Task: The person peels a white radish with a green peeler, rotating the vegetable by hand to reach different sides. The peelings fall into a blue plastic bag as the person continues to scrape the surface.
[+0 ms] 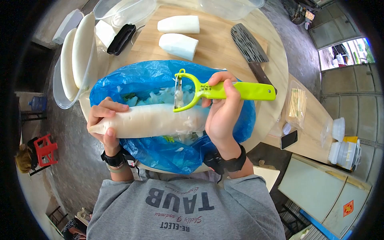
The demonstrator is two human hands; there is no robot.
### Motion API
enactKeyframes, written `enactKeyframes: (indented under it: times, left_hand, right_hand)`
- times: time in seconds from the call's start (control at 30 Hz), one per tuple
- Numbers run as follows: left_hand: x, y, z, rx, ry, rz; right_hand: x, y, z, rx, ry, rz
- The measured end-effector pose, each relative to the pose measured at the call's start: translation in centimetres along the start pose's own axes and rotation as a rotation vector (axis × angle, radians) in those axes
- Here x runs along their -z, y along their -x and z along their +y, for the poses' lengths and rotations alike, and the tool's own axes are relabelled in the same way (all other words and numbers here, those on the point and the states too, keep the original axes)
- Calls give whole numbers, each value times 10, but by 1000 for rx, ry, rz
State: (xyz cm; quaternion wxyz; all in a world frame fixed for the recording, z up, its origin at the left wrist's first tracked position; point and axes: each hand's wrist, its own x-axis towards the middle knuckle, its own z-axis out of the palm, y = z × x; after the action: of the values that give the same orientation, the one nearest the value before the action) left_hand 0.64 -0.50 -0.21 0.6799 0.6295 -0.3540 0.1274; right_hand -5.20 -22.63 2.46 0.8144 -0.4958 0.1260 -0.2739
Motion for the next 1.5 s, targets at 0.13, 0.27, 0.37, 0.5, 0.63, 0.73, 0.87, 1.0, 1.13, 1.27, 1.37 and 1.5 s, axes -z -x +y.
enactKeyframes:
  times: [0.13, 0.27, 0.37, 0.5, 0.63, 0.73, 0.87, 1.0, 1.13, 1.27, 1.37, 1.5]
  left_hand:
    - [-6, 0, 3, -15, 86, -19]
    - [-12, -4, 7, 48, 130, 14]
    - [-15, -5, 7, 89, 208, 43]
    - [-17, -8, 8, 105, 240, 39]
    - [-21, -10, 11, 114, 272, 35]
    - [-23, -17, 18, 118, 199, -22]
    - [-17, -26, 26, 289, 60, -145]
    - [-9, -30, 36, 619, 37, -202]
    - [-9, -29, 32, 576, 85, -215]
    - [2, -23, 27, 470, 21, -189]
    - [12, -19, 30, 345, -74, -154]
    - [21, -13, 24, 194, -102, -203]
  right_hand:
    - [1, -2, -2, -16, -29, 4]
    - [1, -1, -2, -20, -31, -16]
    - [1, -1, -1, -36, -45, -53]
    - [4, -1, -5, -46, -49, -63]
    - [4, 0, -10, -38, -81, -32]
    - [6, 1, -10, -37, -96, -53]
    - [7, 1, -9, -29, -99, -79]
    - [7, 1, -9, -27, -105, -84]
    - [7, 1, -8, -35, -100, -74]
    - [6, 2, -8, -42, -79, -85]
    - [7, 0, -7, -31, -75, -89]
    - [8, 0, -5, -50, -83, -116]
